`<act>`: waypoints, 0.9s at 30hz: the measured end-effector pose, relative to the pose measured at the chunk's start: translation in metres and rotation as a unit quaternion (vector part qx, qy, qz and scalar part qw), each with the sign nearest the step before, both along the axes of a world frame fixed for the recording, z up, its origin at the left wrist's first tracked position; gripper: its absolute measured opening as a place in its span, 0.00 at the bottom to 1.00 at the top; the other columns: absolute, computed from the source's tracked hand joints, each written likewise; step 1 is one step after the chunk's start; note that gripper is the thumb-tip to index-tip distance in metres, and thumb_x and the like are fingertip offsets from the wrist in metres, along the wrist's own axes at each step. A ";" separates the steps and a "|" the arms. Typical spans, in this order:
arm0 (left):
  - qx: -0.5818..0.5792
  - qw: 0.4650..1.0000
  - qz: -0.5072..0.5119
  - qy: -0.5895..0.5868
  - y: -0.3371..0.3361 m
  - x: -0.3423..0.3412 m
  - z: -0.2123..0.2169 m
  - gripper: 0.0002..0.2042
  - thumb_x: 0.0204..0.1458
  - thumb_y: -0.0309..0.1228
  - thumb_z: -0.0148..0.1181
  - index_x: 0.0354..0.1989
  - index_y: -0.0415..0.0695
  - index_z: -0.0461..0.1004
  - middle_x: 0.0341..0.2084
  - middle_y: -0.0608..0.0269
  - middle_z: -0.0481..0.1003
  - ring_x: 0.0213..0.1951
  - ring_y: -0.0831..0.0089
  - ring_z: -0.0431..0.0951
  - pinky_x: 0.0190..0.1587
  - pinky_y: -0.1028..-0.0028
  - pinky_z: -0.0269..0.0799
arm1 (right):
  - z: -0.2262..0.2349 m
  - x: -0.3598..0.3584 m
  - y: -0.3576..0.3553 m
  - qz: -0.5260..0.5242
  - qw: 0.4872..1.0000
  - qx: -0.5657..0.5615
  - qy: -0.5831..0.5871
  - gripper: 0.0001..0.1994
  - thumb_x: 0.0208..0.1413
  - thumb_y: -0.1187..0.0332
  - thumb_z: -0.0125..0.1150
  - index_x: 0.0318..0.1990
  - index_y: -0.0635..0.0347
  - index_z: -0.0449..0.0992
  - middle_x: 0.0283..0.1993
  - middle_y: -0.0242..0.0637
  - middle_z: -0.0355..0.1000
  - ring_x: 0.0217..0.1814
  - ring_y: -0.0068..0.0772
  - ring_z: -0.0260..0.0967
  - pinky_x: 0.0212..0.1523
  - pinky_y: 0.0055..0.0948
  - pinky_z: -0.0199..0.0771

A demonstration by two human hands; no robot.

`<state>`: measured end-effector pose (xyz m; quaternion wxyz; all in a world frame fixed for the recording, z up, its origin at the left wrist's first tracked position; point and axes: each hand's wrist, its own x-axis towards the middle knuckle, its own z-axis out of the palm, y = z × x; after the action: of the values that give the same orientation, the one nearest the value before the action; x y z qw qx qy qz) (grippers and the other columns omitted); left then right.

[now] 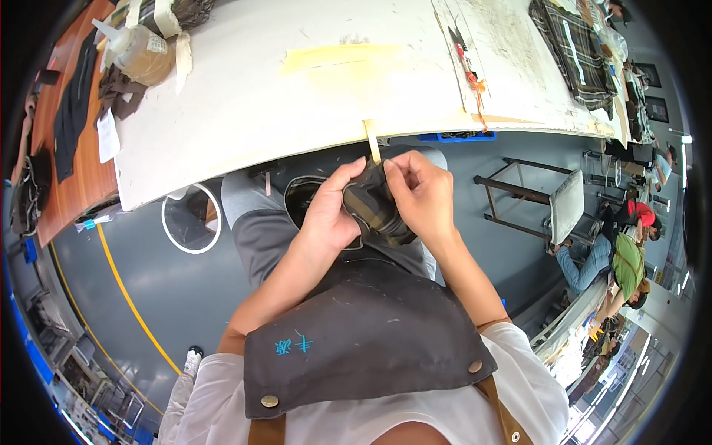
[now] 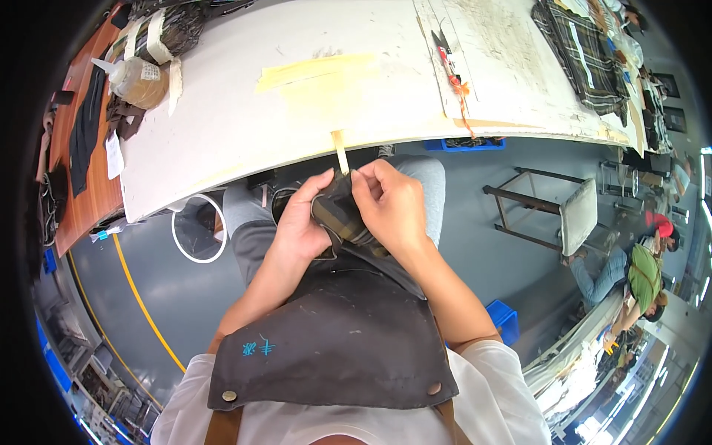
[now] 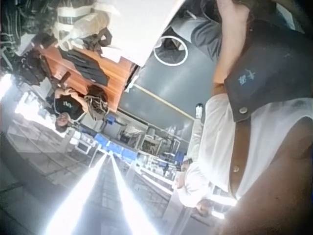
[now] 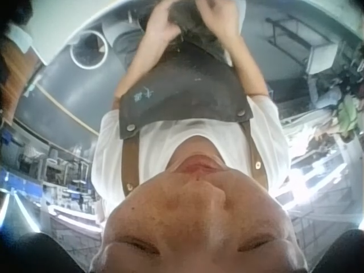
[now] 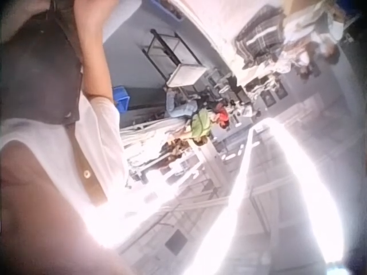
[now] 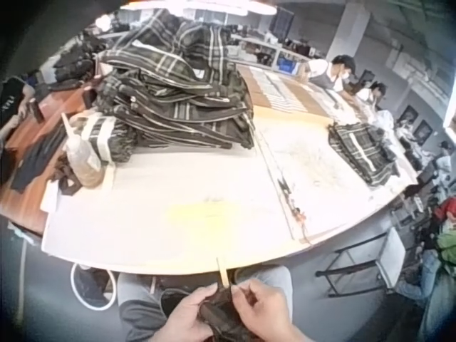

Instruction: Inspecting and assembling fabric components by hand in a textile workshop.

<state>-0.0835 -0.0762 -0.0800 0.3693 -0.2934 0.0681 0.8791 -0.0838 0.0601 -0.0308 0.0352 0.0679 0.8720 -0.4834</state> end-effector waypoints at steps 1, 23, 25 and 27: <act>-0.004 1.000 -0.002 0.014 0.000 -0.004 0.000 0.15 0.53 0.37 0.52 0.42 0.37 0.69 0.37 0.57 0.74 0.40 0.67 0.74 0.44 0.66 0.71 | 0.001 -0.002 -0.002 0.002 1.000 0.010 0.017 0.05 0.49 0.73 0.59 0.27 0.66 0.72 0.18 0.34 0.70 0.17 0.18 0.65 0.20 0.19 0.64; -0.176 0.969 0.043 0.170 0.005 -0.011 -0.030 0.06 0.50 0.30 0.58 0.32 0.40 0.72 0.29 0.65 0.74 0.31 0.80 0.73 0.34 0.80 0.68 | -0.001 0.025 0.007 0.068 0.993 0.064 0.066 0.04 0.46 0.77 0.60 0.28 0.66 0.72 0.23 0.39 0.69 0.20 0.29 0.68 0.21 0.24 0.67; -0.240 0.942 0.001 0.235 -0.002 -0.011 -0.024 0.06 0.50 0.29 0.59 0.32 0.40 0.72 0.29 0.66 0.74 0.30 0.82 0.72 0.33 0.81 0.68 | -0.004 0.026 0.010 0.064 0.994 0.066 0.065 0.03 0.46 0.77 0.60 0.28 0.66 0.72 0.23 0.39 0.69 0.20 0.29 0.69 0.21 0.24 0.67; -0.345 0.889 -0.060 0.295 -0.007 -0.010 -0.019 0.07 0.49 0.29 0.60 0.28 0.39 0.72 0.23 0.69 0.72 0.25 0.87 0.68 0.27 0.83 0.64 | -0.004 0.027 0.009 0.061 0.994 0.065 0.064 0.03 0.46 0.77 0.60 0.28 0.66 0.72 0.23 0.39 0.69 0.20 0.28 0.69 0.20 0.23 0.67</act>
<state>-0.0934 -0.0833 -0.0995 0.2594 -0.1252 0.4902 0.8226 -0.0565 0.0690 -0.0345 0.0040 -0.0142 0.9047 -0.4257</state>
